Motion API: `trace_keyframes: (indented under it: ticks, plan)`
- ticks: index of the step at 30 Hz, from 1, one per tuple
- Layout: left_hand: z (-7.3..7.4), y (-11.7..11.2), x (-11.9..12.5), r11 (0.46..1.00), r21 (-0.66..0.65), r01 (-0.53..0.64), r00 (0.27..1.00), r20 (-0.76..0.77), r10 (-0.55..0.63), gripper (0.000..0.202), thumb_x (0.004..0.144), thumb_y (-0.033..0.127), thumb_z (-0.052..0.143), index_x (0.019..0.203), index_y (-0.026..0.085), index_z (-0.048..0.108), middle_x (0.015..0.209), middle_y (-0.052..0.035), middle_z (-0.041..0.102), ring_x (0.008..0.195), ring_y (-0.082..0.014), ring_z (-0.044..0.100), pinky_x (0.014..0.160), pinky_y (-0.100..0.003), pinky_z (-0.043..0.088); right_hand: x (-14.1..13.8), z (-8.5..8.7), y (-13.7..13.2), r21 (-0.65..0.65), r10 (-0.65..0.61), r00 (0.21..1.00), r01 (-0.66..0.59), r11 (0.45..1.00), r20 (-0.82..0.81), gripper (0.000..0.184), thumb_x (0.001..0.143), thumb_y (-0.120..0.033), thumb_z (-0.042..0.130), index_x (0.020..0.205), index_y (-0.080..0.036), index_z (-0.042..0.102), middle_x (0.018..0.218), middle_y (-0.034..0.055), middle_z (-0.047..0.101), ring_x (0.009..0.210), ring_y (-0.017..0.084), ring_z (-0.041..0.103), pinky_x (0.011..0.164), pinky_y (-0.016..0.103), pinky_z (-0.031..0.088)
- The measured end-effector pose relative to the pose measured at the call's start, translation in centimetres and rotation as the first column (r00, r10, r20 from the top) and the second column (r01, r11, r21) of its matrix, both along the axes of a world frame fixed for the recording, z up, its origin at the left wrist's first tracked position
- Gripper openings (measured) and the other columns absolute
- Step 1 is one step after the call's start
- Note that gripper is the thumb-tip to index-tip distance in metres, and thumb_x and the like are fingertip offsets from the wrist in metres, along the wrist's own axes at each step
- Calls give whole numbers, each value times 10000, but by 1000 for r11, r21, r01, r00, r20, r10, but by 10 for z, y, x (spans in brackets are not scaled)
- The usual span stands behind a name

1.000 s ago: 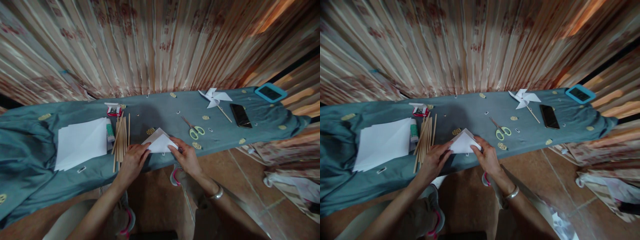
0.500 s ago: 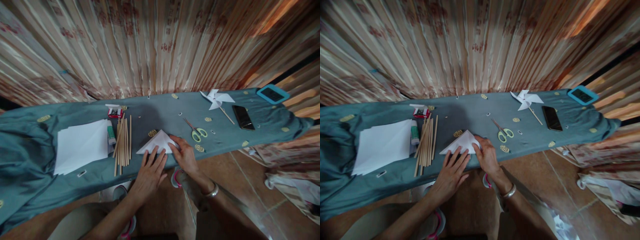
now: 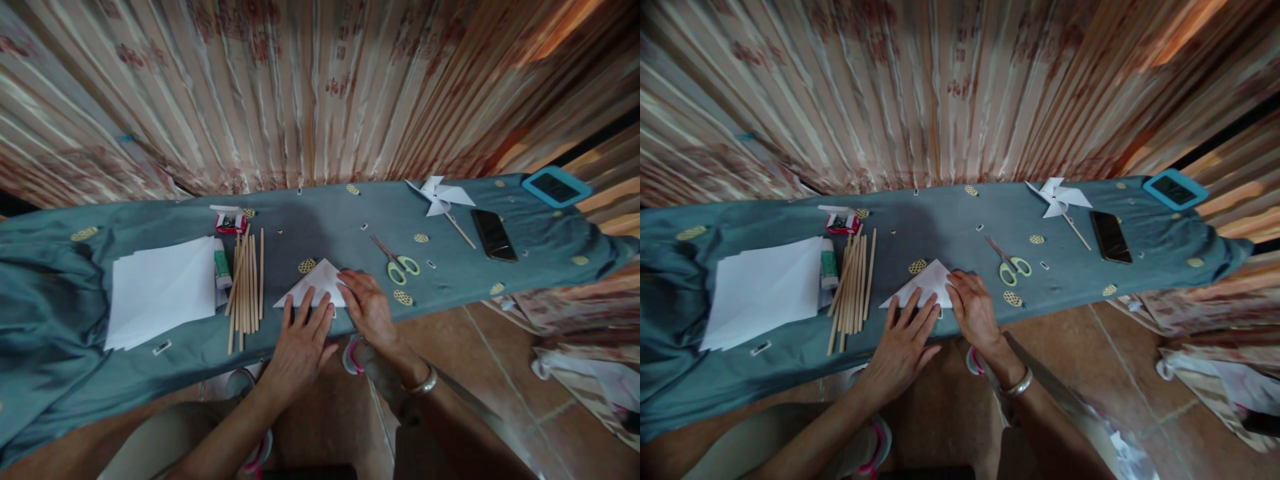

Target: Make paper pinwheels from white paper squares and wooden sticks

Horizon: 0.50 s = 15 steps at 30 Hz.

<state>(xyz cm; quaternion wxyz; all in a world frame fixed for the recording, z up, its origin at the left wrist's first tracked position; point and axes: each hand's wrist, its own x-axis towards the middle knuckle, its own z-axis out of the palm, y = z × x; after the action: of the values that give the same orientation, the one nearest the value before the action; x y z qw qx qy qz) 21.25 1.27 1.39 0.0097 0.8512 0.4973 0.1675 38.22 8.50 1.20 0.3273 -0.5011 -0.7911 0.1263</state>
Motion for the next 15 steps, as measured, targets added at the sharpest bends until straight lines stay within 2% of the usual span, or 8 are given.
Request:
trace_keyframes:
  ticks: [15]
  plan:
    - [0, 2, 0, 999, -40, -18, 999, -33, 17, 571, 893, 461, 522, 1358, 134, 470, 1453, -129, 471, 1395, -360, 315, 1110, -633, 247, -1, -2, 3, 15, 16, 1000, -16, 1000, 27, 332, 967, -283, 432, 1167, -157, 664, 1168, 123, 681, 1076, 252, 580, 966, 445, 487]
